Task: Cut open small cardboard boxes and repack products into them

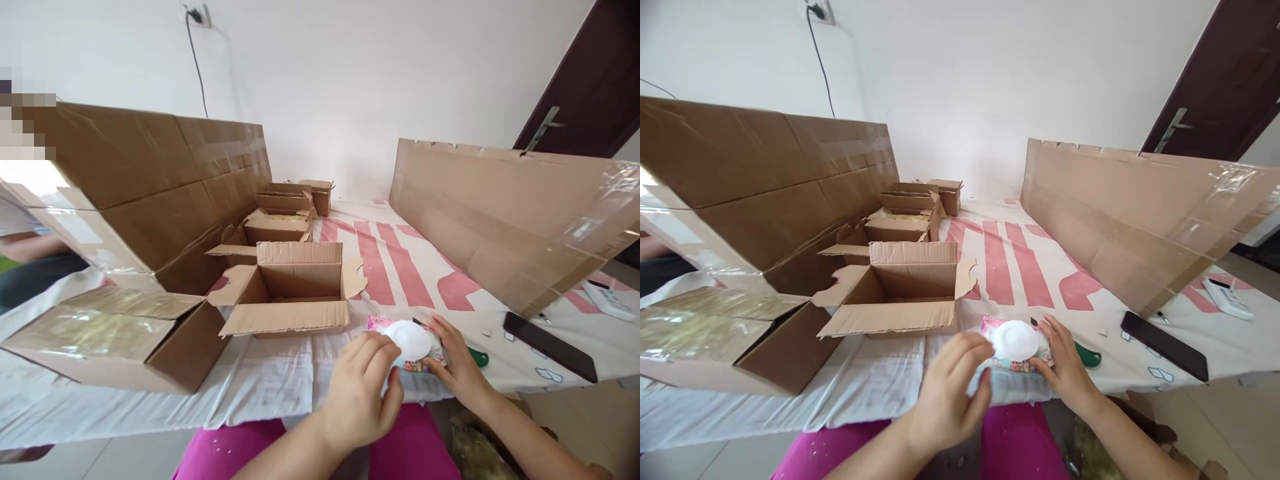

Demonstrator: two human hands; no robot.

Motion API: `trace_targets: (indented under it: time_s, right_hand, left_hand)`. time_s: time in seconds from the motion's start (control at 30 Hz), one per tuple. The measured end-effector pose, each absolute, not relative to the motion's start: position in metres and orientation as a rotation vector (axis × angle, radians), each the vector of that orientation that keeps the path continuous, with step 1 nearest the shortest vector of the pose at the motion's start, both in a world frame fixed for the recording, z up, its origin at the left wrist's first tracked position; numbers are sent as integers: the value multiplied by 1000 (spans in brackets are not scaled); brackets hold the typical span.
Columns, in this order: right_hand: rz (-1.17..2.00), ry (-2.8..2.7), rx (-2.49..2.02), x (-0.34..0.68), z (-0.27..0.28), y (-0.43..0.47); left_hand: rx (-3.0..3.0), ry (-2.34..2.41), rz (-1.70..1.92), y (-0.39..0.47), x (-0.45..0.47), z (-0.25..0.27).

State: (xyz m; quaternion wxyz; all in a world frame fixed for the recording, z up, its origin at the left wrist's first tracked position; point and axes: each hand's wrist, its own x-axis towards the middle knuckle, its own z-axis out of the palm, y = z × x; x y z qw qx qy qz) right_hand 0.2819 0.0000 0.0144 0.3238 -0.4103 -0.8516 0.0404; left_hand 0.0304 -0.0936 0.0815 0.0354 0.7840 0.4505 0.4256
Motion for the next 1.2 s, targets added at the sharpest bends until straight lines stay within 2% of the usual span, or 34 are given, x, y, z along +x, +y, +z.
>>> trace_targets:
  time_s: [0.1,0.2,0.4,0.67,0.8,0.97,1.2]
  right_hand:
    - [68,-2074,-1227,287,3,-11]
    - [198,-2002,-1337,289,-7,-24]
    - [318,-2003,-1298,280,-9,-24]
    - [445,-1786,-1416,246,16,114]
    - [557,-1788,-1426,234,19,153]
    - [735,-1704,-1408,238,7,166]
    - [1094,-1497,-1362,237,22,166]
  left_hand:
    - [2010,1769,851,-67,52,50]
    - [1807,1785,691,-47,50,30]
    - [1755,1733,804,-37,44,21]
    - [1580,1983,1120,78,71,55]
    - [1491,2019,1133,121,70,45]
    - [1450,2006,1189,127,63,18]
    - [1405,1997,1261,81,79,20]
